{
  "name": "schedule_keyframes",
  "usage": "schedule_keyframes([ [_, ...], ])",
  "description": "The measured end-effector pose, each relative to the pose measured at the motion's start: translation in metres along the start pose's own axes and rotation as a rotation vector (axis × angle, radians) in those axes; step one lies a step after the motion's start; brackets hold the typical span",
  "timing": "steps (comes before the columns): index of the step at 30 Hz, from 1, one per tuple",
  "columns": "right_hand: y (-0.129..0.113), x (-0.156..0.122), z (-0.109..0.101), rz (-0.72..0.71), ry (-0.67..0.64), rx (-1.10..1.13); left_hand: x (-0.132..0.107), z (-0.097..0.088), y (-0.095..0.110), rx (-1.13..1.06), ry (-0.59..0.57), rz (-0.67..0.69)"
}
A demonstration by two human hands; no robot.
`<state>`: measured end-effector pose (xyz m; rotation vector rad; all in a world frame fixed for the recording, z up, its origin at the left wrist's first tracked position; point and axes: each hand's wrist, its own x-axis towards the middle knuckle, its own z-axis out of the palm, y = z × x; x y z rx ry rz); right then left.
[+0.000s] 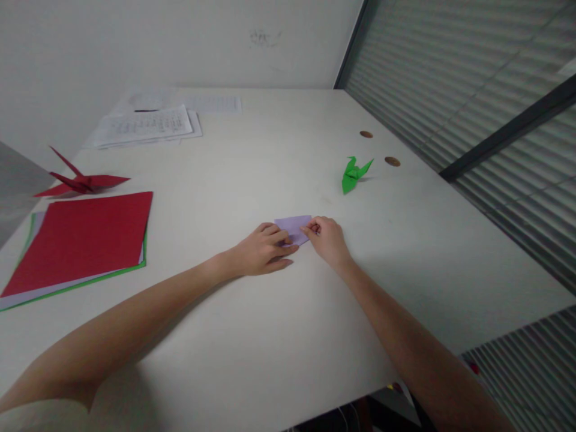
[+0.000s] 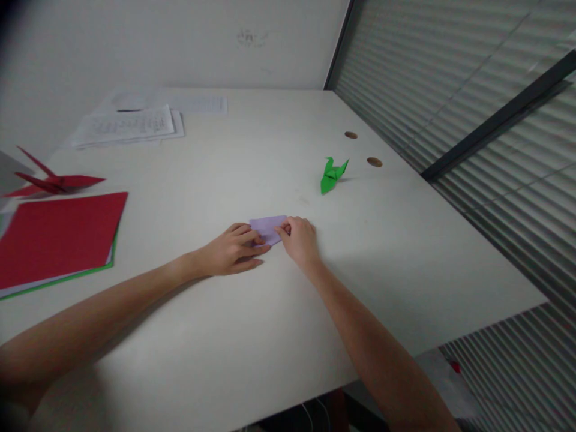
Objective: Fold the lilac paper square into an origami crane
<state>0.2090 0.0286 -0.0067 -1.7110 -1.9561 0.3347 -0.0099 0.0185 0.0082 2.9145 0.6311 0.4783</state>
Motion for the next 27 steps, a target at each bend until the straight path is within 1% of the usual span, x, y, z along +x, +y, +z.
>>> schedule_keyframes([
  [7, 0.002, 0.001, 0.001, 0.005, 0.001, 0.021, -0.001, 0.0, -0.002, -0.081, 0.011, 0.016],
  [13, 0.002, 0.001, 0.0, 0.008, -0.011, 0.023, 0.001, -0.006, -0.007, -0.279, -0.049, -0.069],
  [16, 0.002, 0.001, 0.0, 0.009, -0.01, 0.017, 0.002, -0.005, -0.013, -0.342, -0.044, -0.105],
  [21, 0.001, 0.001, 0.0, 0.006, -0.009, 0.013, 0.003, -0.001, -0.014, -0.359, -0.009, -0.128],
  [27, 0.003, 0.001, 0.001, -0.001, -0.004, 0.008, 0.005, -0.001, -0.004, -0.286, 0.018, -0.179],
])
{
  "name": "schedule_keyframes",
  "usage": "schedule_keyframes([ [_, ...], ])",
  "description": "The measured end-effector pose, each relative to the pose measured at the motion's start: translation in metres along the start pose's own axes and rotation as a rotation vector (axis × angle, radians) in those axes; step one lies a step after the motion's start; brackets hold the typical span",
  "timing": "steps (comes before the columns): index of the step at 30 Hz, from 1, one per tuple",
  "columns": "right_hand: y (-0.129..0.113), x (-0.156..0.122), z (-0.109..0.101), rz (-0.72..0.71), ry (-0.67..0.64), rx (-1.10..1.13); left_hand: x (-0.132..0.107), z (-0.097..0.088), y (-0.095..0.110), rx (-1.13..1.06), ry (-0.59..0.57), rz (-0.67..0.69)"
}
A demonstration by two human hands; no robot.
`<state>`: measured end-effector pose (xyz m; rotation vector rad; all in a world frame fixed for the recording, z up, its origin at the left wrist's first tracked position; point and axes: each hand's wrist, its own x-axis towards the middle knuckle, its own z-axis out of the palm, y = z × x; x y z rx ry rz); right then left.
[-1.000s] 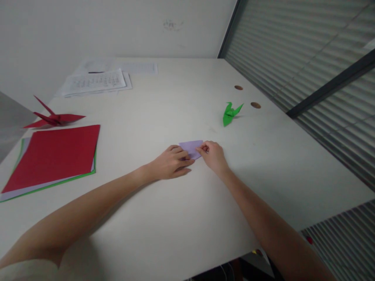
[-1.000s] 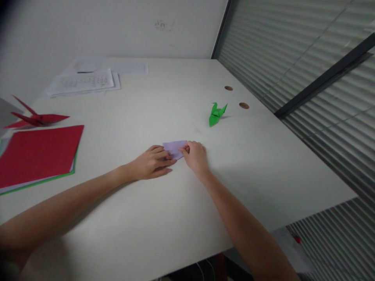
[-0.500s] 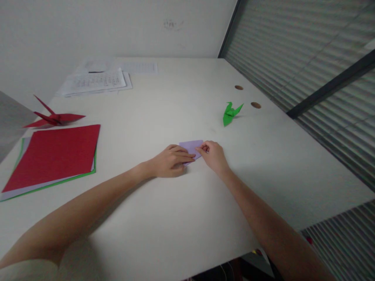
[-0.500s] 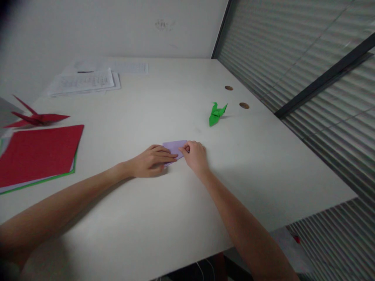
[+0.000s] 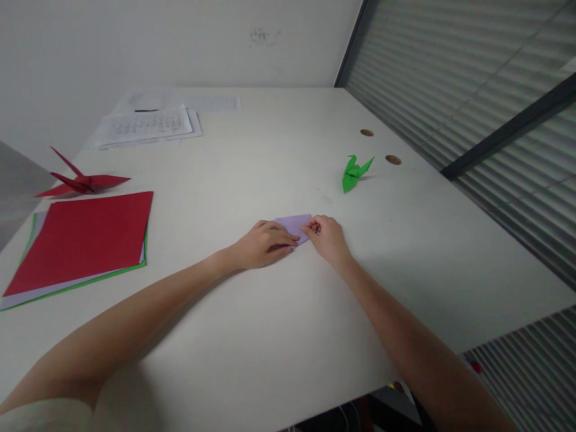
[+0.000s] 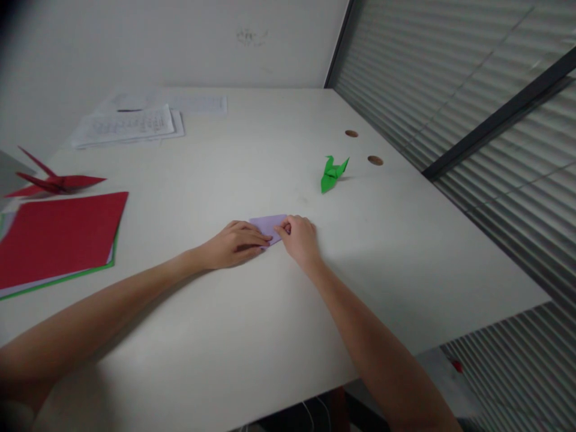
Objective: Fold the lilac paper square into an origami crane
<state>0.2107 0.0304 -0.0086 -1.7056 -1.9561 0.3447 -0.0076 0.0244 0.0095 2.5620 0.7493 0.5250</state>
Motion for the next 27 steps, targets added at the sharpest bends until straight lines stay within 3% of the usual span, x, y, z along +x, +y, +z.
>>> schedule_keyframes([
  [8, -0.003, -0.001, -0.001, -0.013, -0.009, -0.024, -0.002, 0.006, 0.007, 0.261, 0.008, 0.101],
  [19, 0.017, -0.002, -0.011, 0.042, 0.018, -0.054, -0.004, 0.006, 0.008, 0.336, 0.001, 0.122],
  [27, 0.013, 0.0, -0.01, 0.085, 0.004, -0.059, -0.003, 0.005, 0.009, 0.351, -0.001, 0.123],
])
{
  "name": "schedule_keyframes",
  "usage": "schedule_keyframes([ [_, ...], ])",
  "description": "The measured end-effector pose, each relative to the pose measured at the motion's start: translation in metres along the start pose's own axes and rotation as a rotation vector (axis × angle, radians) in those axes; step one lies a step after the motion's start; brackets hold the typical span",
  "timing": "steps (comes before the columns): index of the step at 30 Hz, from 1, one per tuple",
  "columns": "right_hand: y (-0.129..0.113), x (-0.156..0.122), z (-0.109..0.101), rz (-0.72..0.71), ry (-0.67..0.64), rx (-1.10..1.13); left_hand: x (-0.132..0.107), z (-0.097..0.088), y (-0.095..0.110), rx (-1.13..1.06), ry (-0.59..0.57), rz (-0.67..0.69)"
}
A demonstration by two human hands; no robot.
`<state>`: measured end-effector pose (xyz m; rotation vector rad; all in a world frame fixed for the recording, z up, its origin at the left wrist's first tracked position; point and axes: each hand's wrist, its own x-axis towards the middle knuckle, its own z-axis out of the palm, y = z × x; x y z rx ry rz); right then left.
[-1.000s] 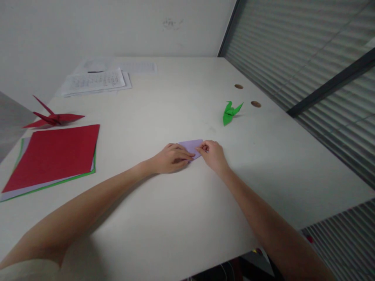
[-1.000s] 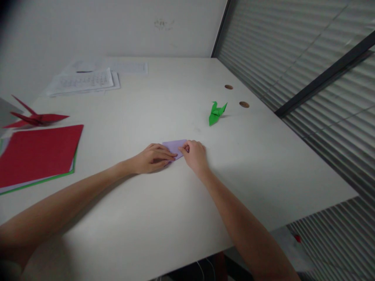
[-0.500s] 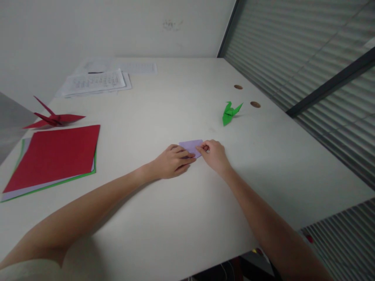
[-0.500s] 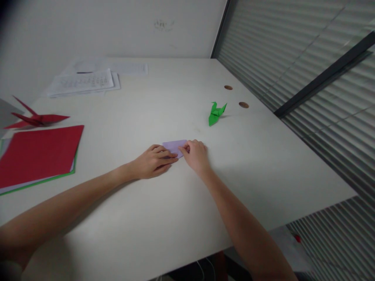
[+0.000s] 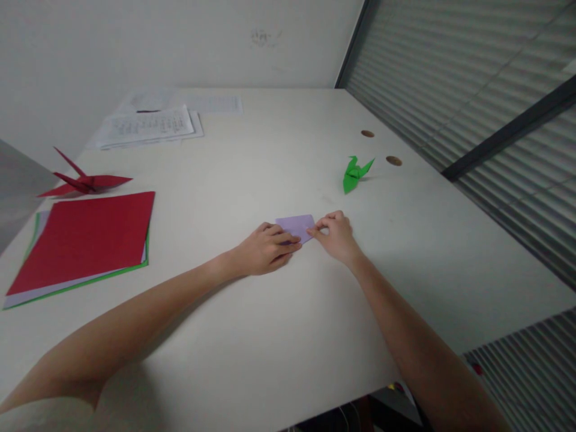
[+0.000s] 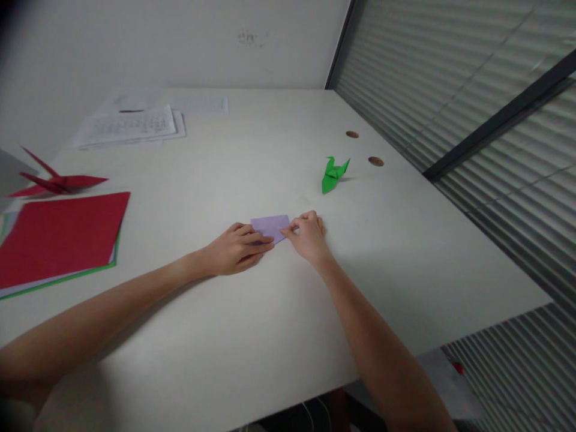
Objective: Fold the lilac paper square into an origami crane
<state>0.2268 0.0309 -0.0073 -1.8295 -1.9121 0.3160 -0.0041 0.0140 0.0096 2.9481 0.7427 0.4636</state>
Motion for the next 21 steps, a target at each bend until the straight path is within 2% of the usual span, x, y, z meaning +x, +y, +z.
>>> schedule_keyframes([
  [11, -0.014, -0.012, -0.009, -0.077, 0.009, -0.248, 0.001, -0.001, 0.001, -0.024, -0.024, -0.009],
  [21, -0.014, -0.01, -0.01, -0.038, -0.058, -0.227, 0.004, 0.001, 0.012, 0.1, -0.07, -0.055],
])
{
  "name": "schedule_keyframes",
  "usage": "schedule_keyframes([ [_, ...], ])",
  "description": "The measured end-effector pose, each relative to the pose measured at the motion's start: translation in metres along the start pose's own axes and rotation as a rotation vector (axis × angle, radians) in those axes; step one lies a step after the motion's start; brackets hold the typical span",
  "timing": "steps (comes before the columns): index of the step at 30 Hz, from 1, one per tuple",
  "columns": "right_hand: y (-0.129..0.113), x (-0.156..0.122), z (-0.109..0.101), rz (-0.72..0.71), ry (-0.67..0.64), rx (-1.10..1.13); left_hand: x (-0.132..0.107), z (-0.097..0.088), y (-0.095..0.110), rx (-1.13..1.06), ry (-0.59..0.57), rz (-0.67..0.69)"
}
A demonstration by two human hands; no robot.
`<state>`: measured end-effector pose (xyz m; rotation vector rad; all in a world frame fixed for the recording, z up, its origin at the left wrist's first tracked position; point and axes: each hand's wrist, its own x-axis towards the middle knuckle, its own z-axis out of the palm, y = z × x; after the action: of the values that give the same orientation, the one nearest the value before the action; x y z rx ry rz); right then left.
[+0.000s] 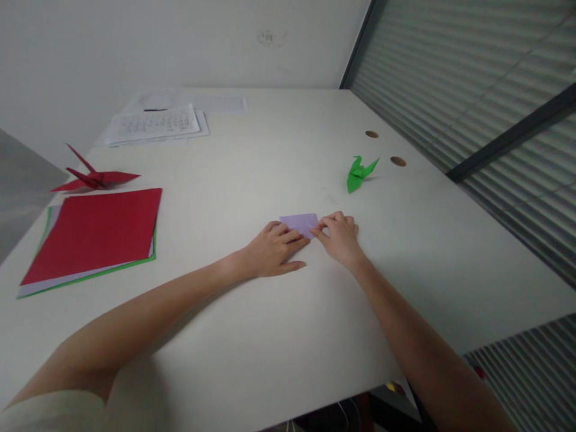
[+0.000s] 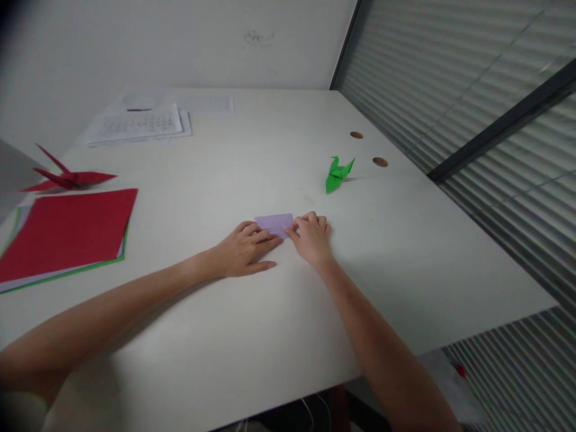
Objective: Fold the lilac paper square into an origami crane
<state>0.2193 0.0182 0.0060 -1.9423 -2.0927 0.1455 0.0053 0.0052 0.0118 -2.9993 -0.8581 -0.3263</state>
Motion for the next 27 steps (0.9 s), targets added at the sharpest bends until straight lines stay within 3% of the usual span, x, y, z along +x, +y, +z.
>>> schedule_keyframes([
  [6, 0.01, 0.003, -0.001, 0.016, -0.03, 0.119, -0.001, 0.0, -0.001, -0.01, 0.007, 0.0],
  [16, 0.037, 0.022, -0.008, 0.232, 0.051, 0.134, -0.002, 0.001, -0.003, -0.046, 0.024, 0.015],
  [18, 0.042, 0.023, -0.013, 0.141, 0.045, 0.243, -0.002, 0.002, -0.003, -0.046, 0.03, 0.018],
  [22, 0.035, 0.016, -0.021, -0.29, -0.005, 0.49, -0.003, 0.0, -0.003, -0.049, 0.049, 0.031],
  [24, 0.026, 0.009, -0.023, -0.482, -0.053, 0.425, -0.004, -0.002, -0.001, -0.033, 0.072, 0.012],
  [27, 0.014, 0.001, -0.024, -0.568, -0.147, 0.293, -0.005, -0.006, 0.006, 0.021, 0.108, -0.067],
])
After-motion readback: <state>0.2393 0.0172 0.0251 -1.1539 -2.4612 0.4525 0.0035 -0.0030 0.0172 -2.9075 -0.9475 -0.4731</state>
